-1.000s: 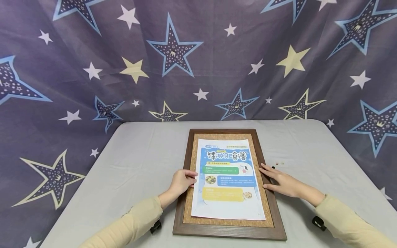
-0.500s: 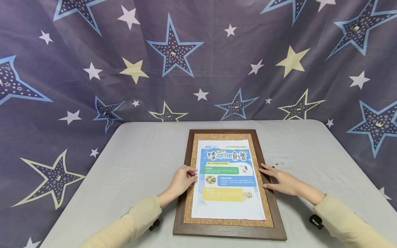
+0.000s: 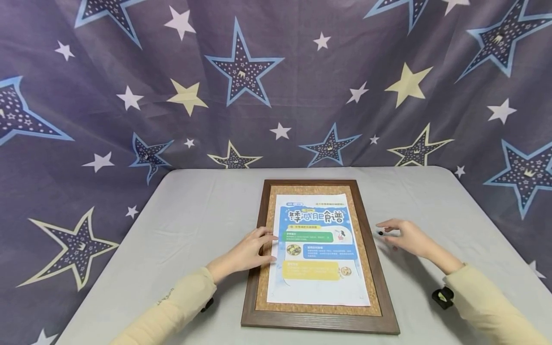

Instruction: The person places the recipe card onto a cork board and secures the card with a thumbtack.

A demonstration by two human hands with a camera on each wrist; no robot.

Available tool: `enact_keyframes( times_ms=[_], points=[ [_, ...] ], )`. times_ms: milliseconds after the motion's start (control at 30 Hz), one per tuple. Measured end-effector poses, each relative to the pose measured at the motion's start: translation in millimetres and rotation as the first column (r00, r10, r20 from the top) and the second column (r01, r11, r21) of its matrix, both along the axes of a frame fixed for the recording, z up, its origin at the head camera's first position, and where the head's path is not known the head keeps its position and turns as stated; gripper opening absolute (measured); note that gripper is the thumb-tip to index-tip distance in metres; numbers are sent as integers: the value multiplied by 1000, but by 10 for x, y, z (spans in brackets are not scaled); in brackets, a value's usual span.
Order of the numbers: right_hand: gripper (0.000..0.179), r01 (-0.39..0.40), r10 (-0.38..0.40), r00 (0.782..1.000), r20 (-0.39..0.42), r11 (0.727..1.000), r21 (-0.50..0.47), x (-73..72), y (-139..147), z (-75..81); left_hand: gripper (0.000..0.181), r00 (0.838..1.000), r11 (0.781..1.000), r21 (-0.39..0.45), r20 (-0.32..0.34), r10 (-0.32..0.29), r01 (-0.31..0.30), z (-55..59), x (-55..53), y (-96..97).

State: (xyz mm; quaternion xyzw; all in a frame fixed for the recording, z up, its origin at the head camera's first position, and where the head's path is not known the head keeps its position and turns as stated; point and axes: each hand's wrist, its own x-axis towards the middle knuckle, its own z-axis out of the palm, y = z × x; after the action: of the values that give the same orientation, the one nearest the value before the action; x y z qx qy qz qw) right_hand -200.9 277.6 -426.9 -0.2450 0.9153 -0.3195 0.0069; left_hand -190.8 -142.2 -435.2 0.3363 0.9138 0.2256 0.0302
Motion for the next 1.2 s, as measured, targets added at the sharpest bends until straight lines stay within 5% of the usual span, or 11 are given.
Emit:
enact_keyframes(
  times_ms=[600,900,1200],
  points=[
    [27,74,-70,995,-64,994,74,-158,290,-50,62,999,990,-138,42,-33,38,-49,5,-89],
    [23,6,-7,999,-33,999,-37,-252,398,-144,63,998,986,-156,32,-55,60,-47,4,-97],
    [24,99,-103,994,36,990,100,-259,322,-87,64,998,979,-192,13,-66,68,-61,7,-100]
  ],
)
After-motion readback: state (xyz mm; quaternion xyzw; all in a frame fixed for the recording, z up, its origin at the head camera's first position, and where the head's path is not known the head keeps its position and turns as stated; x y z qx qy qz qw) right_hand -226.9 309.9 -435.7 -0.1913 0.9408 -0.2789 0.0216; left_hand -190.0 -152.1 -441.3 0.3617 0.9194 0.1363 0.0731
